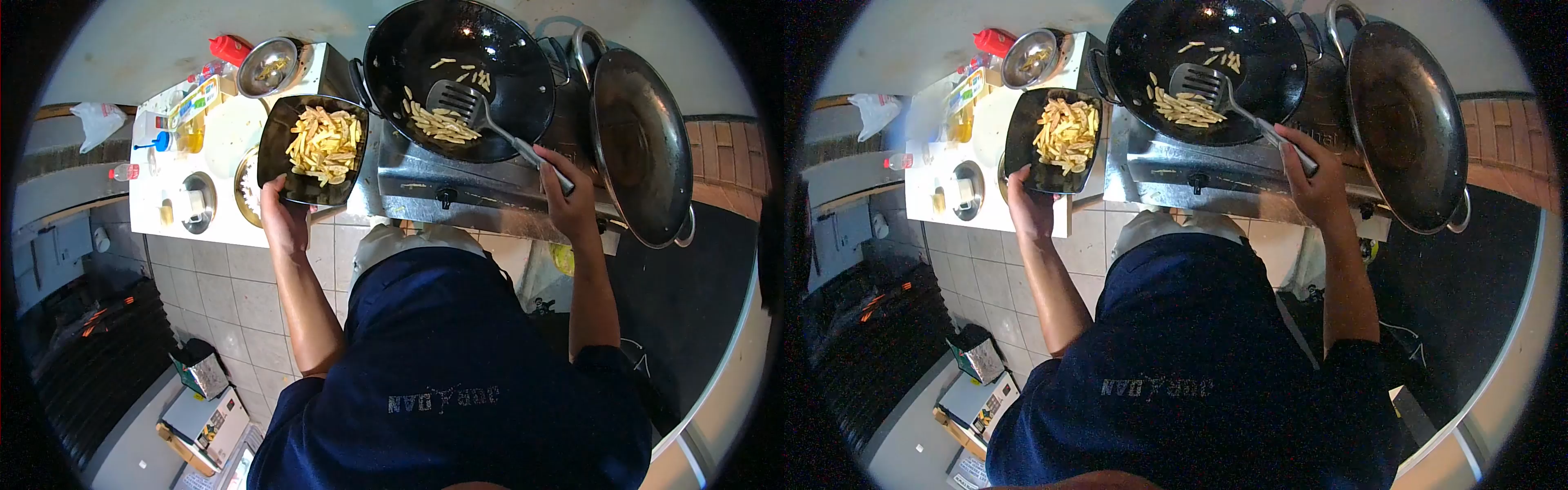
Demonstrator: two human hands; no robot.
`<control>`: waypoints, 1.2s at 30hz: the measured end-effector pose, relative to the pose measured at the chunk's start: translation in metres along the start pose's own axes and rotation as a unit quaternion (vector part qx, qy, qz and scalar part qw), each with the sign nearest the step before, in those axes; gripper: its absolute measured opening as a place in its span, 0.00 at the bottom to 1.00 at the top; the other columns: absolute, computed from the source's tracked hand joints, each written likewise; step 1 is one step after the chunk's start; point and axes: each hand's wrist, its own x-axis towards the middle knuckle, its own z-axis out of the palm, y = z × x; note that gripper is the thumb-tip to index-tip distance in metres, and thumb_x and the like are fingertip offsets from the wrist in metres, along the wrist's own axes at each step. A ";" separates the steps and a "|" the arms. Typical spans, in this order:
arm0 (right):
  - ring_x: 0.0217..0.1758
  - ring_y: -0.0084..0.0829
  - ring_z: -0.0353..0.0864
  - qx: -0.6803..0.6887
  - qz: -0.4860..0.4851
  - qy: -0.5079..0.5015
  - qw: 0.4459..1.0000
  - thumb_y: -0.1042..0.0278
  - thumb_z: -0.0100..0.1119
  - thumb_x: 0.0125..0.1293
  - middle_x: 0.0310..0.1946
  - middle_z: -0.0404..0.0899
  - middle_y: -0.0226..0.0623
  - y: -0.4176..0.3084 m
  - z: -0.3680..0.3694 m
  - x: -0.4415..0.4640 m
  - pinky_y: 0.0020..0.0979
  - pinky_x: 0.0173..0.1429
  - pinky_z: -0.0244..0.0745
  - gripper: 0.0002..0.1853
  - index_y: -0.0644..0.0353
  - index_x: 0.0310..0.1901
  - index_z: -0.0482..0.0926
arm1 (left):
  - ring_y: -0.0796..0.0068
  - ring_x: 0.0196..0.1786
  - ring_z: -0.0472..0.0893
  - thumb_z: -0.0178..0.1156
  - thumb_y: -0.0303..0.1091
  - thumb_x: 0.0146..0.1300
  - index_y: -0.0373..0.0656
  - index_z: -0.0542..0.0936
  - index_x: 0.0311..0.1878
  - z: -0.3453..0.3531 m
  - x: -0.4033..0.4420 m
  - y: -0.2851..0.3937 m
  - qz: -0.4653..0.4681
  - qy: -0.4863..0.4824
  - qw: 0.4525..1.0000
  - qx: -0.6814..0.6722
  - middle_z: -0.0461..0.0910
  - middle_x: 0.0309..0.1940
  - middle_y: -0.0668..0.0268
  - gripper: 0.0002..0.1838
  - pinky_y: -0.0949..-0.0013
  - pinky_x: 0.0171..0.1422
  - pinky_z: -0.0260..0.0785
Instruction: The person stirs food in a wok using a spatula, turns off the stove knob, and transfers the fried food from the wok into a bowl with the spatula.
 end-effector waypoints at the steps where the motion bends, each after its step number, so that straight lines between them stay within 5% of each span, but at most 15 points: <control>1: 0.29 0.17 0.75 -0.002 -0.006 -0.002 1.000 0.68 0.53 0.71 0.30 0.82 0.33 0.001 -0.001 0.000 0.23 0.33 0.70 0.14 0.59 0.55 0.81 | 0.71 0.35 0.78 0.52 0.42 0.63 0.41 0.74 0.49 -0.001 -0.002 -0.002 0.002 0.002 1.000 0.001 0.80 0.39 0.66 0.17 0.67 0.32 0.66; 13: 0.36 0.25 0.82 -0.042 -0.088 0.034 0.995 0.68 0.53 0.69 0.38 0.85 0.42 0.011 0.007 0.000 0.27 0.43 0.76 0.15 0.61 0.54 0.80 | 0.68 0.34 0.79 0.50 0.40 0.63 0.39 0.74 0.47 -0.008 -0.010 -0.031 0.024 0.040 0.999 0.018 0.79 0.37 0.62 0.16 0.66 0.30 0.68; 16: 0.39 0.29 0.84 -0.034 -0.048 -0.006 0.998 0.69 0.53 0.69 0.41 0.85 0.45 0.005 -0.002 0.001 0.29 0.47 0.77 0.15 0.62 0.54 0.80 | 0.68 0.34 0.79 0.51 0.38 0.62 0.39 0.72 0.48 -0.008 -0.013 -0.037 0.014 0.075 0.997 0.024 0.78 0.39 0.60 0.15 0.66 0.30 0.68; 36: 0.37 0.29 0.84 -0.062 -0.141 -0.029 0.988 0.73 0.54 0.66 0.42 0.85 0.47 0.014 -0.014 0.006 0.27 0.44 0.76 0.16 0.64 0.54 0.79 | 0.69 0.32 0.77 0.48 0.33 0.63 0.42 0.71 0.48 -0.007 -0.030 -0.082 -0.003 0.047 0.999 0.011 0.77 0.36 0.62 0.12 0.66 0.29 0.68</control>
